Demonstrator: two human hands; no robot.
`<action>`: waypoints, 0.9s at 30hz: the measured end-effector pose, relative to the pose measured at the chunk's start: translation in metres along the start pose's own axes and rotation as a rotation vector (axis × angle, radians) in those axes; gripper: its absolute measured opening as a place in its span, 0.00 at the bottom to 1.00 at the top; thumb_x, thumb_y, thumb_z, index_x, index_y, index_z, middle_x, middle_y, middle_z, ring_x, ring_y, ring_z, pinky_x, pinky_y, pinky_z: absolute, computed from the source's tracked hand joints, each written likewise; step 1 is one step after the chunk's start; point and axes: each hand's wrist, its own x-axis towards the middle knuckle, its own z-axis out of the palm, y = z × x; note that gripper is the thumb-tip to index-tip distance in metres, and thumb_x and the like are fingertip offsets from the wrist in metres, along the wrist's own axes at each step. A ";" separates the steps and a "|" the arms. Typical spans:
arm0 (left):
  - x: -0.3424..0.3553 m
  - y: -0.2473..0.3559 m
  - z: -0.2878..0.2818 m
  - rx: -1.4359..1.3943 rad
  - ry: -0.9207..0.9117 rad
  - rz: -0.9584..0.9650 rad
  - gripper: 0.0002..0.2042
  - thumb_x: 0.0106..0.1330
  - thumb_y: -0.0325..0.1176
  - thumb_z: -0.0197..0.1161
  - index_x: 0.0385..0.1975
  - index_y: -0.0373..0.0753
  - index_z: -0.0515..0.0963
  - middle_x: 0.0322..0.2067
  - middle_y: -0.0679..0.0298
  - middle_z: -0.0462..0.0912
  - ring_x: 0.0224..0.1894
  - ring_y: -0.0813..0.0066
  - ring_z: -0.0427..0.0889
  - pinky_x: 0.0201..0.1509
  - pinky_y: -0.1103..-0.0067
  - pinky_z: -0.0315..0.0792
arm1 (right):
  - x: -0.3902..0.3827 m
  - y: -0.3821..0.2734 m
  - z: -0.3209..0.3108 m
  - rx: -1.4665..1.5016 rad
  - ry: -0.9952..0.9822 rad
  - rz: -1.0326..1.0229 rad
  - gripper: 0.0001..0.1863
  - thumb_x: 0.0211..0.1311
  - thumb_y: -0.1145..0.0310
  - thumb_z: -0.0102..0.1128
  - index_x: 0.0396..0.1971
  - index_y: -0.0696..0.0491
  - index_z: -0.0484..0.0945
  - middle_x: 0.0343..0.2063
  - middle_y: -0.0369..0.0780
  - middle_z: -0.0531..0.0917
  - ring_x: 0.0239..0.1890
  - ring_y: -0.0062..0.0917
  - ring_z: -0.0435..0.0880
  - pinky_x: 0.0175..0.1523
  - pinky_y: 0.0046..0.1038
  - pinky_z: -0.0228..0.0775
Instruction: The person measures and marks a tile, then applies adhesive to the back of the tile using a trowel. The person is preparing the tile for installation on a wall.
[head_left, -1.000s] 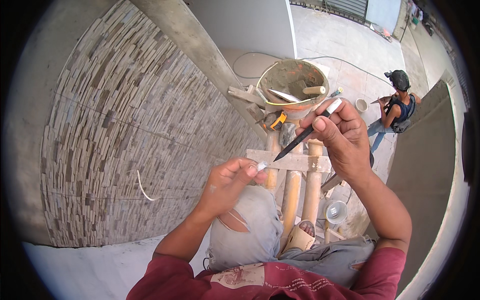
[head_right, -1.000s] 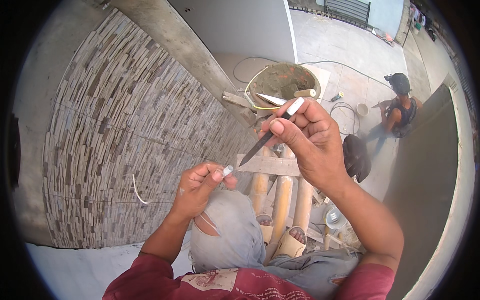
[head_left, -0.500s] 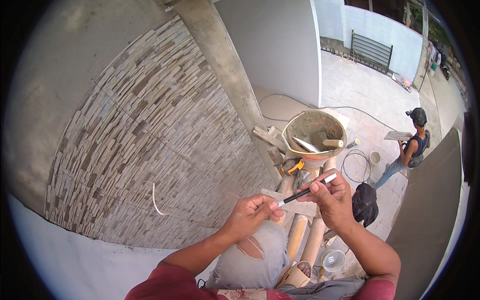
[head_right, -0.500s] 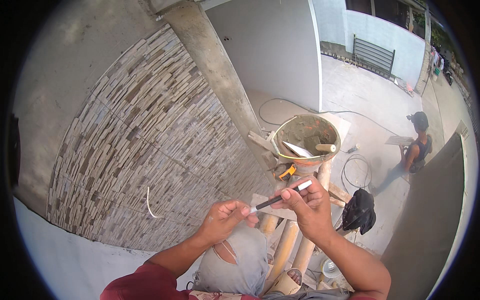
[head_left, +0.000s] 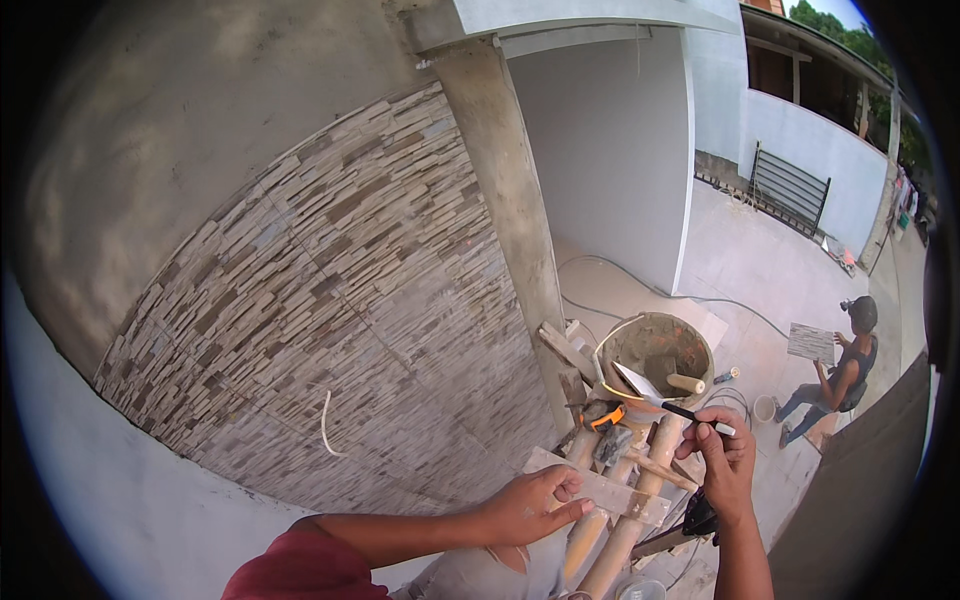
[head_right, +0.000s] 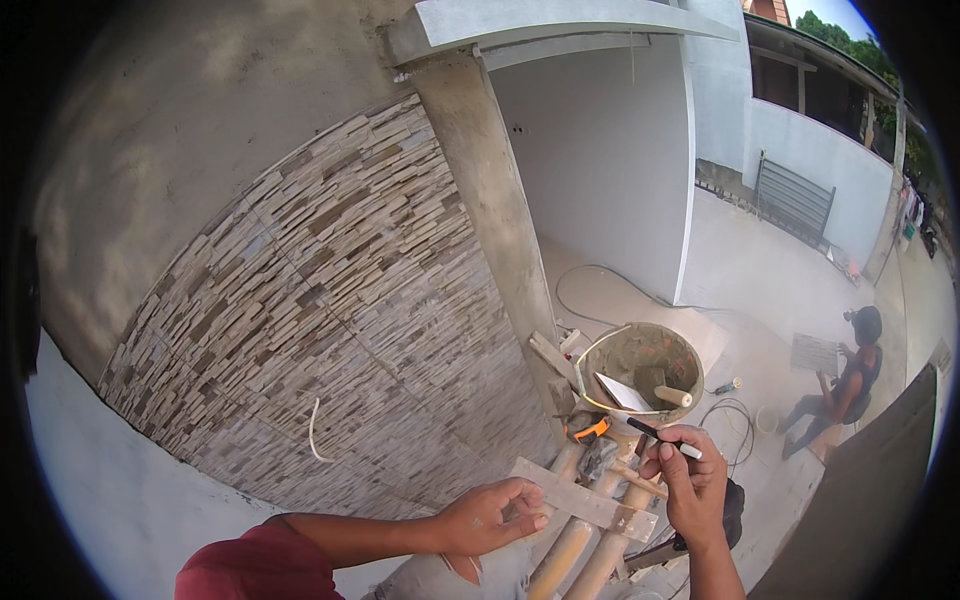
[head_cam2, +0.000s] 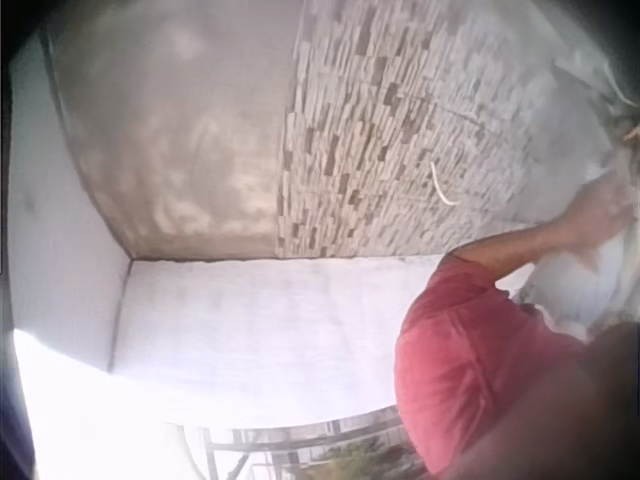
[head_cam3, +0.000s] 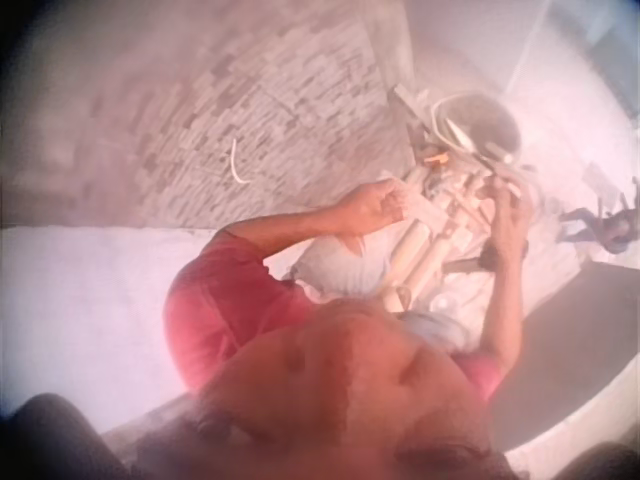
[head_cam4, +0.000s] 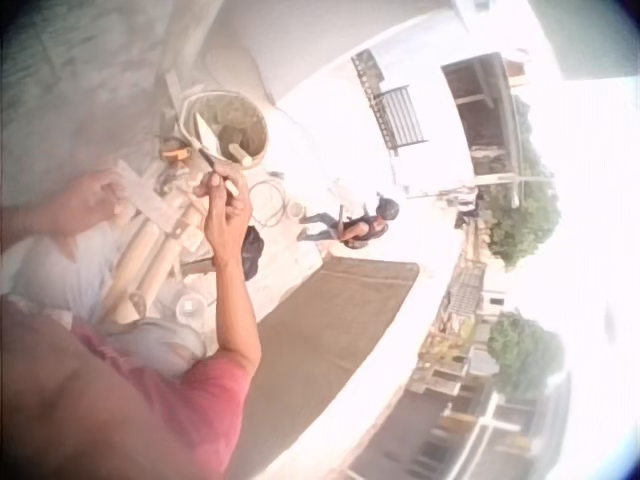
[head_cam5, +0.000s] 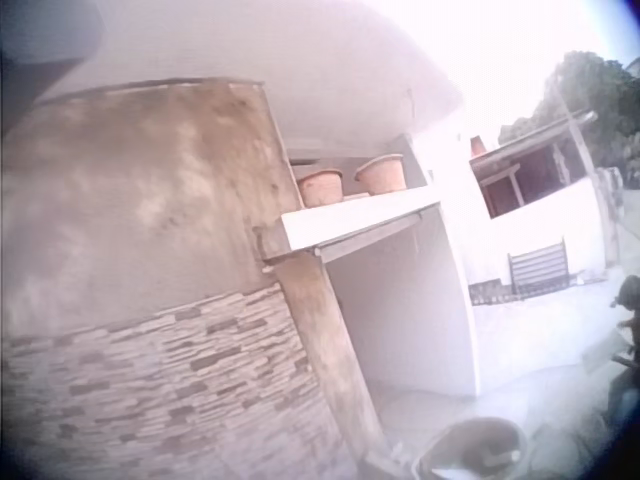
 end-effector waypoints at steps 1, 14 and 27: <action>0.002 0.001 0.001 0.012 -0.026 0.010 0.26 0.69 0.48 0.65 0.53 0.29 0.72 0.43 0.52 0.81 0.48 0.64 0.82 0.54 0.71 0.75 | 0.000 0.001 -0.008 -0.083 0.010 0.049 0.08 0.73 0.71 0.56 0.44 0.59 0.76 0.31 0.40 0.82 0.28 0.20 0.83 0.37 0.21 0.75; 0.109 0.101 -0.191 -0.593 0.444 -0.400 0.39 0.69 0.55 0.62 0.66 0.27 0.59 0.62 0.43 0.67 0.60 0.55 0.74 0.64 0.61 0.69 | -0.368 0.060 -0.090 -0.865 0.051 0.634 0.05 0.61 0.75 0.52 0.33 0.61 0.74 0.19 0.45 0.80 0.17 0.29 0.82 0.22 0.32 0.74; 0.314 0.272 -0.515 -1.197 0.866 -0.437 0.42 0.61 0.57 0.69 0.70 0.39 0.63 0.69 0.53 0.66 0.67 0.59 0.69 0.69 0.55 0.60 | -0.088 -0.164 0.027 -0.589 0.487 0.787 0.07 0.69 0.76 0.48 0.44 0.59 0.71 0.26 0.41 0.78 0.23 0.23 0.79 0.29 0.28 0.72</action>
